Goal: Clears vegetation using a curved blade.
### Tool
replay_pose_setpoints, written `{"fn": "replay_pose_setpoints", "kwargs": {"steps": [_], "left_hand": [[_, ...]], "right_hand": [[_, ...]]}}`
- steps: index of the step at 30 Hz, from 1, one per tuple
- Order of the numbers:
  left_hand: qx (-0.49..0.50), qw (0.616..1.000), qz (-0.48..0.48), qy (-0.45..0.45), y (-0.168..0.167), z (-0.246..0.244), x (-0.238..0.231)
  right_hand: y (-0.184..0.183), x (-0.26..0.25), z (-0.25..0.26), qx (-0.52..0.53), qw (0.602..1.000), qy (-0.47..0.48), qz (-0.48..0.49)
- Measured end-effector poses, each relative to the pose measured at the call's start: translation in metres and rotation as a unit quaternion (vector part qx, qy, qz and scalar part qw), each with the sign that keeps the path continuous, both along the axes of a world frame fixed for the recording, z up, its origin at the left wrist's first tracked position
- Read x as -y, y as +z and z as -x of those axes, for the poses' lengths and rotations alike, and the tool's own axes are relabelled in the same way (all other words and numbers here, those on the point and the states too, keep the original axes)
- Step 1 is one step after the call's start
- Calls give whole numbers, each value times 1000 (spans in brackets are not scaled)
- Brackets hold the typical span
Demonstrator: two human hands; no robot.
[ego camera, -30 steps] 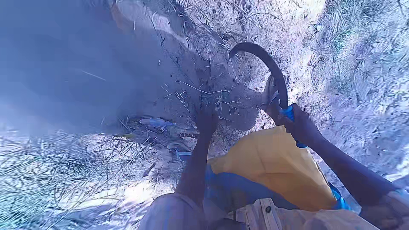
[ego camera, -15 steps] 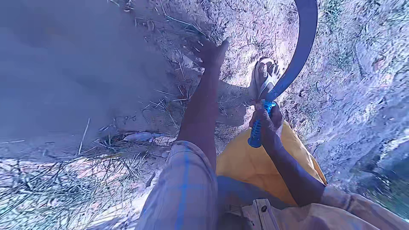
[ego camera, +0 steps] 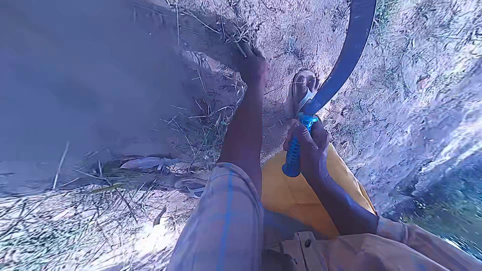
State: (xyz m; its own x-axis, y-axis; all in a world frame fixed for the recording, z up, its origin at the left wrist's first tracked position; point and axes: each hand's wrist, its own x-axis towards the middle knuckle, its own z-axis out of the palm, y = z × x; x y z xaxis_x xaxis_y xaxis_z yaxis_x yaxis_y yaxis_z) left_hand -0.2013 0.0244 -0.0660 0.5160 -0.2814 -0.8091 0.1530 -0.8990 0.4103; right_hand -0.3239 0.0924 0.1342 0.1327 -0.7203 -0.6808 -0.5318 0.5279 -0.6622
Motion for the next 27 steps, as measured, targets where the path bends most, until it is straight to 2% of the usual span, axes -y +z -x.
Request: {"fn": "replay_pose_setpoints", "kwargs": {"steps": [3,6,8,10,12,14,16,18,21,24,27], "left_hand": [[-41,998,42,-5,-5,-7,-11],[-100,983,134,77,-8,-11,-29],[-132,957,192,170,-12,-9,-32],[-178,914,248,268,-14,-2,-32],[-222,881,273,316,-16,1,-31],[-230,905,249,257,-17,-3,-28],[-188,957,187,122,-12,-10,-28],[-137,980,143,34,-8,-14,-29],[-51,987,153,4,-19,-5,-46],[-71,986,151,-23,15,13,-85],[-130,988,50,-64,26,40,-151]], "right_hand": [[2,0,-4,-10,1000,10,-22],[2,-3,-4,-14,999,26,-18],[0,-5,-4,6,999,33,-9],[-2,-9,-2,14,999,39,-5],[-3,-13,0,14,999,43,-14],[-4,-18,1,5,998,52,-34],[-3,-22,1,0,997,67,-48],[-3,-24,1,-5,996,76,-51],[-2,-25,1,5,997,71,-42],[-4,-25,4,2,996,82,-19],[-6,-27,5,5,995,95,-13]]}}
